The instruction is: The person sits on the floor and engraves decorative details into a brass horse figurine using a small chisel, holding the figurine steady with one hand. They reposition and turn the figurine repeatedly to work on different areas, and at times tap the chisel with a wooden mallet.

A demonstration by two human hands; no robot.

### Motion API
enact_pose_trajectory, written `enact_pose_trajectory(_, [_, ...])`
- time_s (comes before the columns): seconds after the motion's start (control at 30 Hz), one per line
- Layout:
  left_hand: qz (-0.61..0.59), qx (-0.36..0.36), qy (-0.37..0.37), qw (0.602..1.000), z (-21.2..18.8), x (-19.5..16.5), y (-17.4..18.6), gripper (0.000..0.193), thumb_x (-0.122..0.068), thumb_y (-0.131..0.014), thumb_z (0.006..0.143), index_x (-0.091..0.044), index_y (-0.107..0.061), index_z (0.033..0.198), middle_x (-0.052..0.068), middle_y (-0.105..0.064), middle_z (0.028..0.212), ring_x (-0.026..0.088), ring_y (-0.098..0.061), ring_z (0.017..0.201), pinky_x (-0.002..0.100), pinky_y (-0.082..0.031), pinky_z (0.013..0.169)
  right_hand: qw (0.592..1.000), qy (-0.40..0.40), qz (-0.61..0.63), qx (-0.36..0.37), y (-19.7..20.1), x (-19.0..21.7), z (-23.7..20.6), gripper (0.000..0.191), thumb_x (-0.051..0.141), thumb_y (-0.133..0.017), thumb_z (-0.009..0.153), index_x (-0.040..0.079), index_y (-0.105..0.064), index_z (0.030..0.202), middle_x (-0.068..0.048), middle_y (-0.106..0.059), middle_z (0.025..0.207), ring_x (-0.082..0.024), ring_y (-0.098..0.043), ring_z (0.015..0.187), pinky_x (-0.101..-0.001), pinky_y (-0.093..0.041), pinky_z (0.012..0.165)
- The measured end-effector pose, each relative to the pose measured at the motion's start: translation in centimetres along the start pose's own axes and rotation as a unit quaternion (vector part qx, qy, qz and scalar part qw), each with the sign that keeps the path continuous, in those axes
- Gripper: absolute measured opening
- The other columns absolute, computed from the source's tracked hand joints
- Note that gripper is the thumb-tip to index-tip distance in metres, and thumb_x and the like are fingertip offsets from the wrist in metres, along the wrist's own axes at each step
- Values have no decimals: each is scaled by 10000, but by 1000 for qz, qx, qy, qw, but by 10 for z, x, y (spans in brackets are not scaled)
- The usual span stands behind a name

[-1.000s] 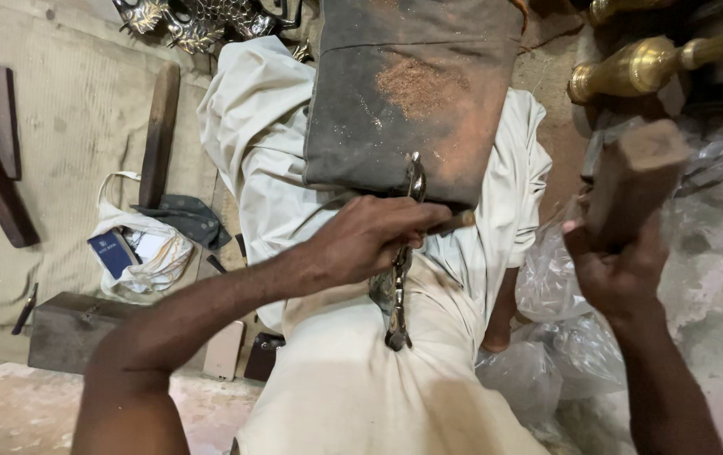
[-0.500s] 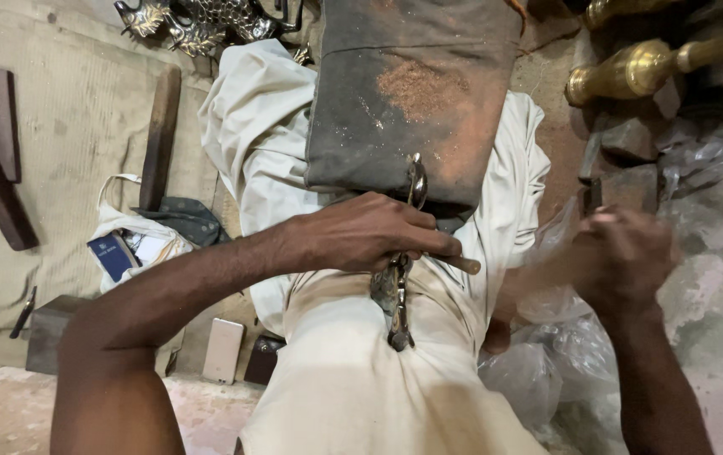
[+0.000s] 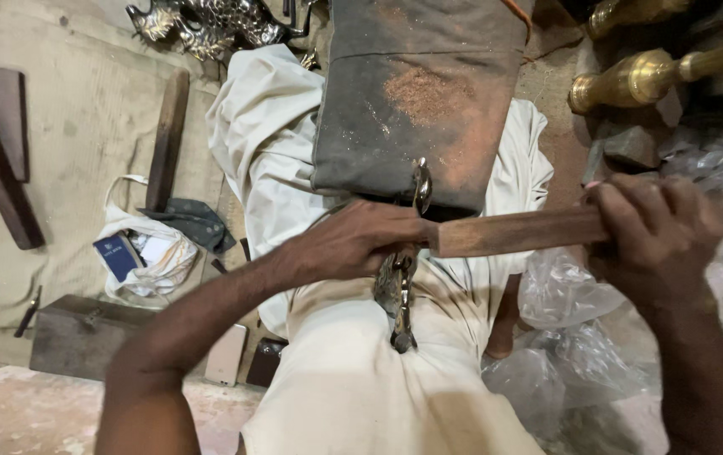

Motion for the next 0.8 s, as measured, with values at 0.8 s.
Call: enact_pose_trajectory(0.8, [-278, -374, 181, 866, -56, 29, -45, 301, -13, -712, 980, 22, -553, 1233, 70, -663, 1047, 131, -678, 989, 309, -606, 929, 879, 110, -224, 406, 5, 60, 157, 610, 269, -540, 968, 204, -428, 1565, -44, -701, 1199, -196, -724, 991, -378, -623, 698])
Point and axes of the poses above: each hand's wrist, its own z-axis towards the middle knuckle, its own y-axis out of the back of the hand, x = y × z, the point moved 6 cm from there along z, towards the middle knuckle
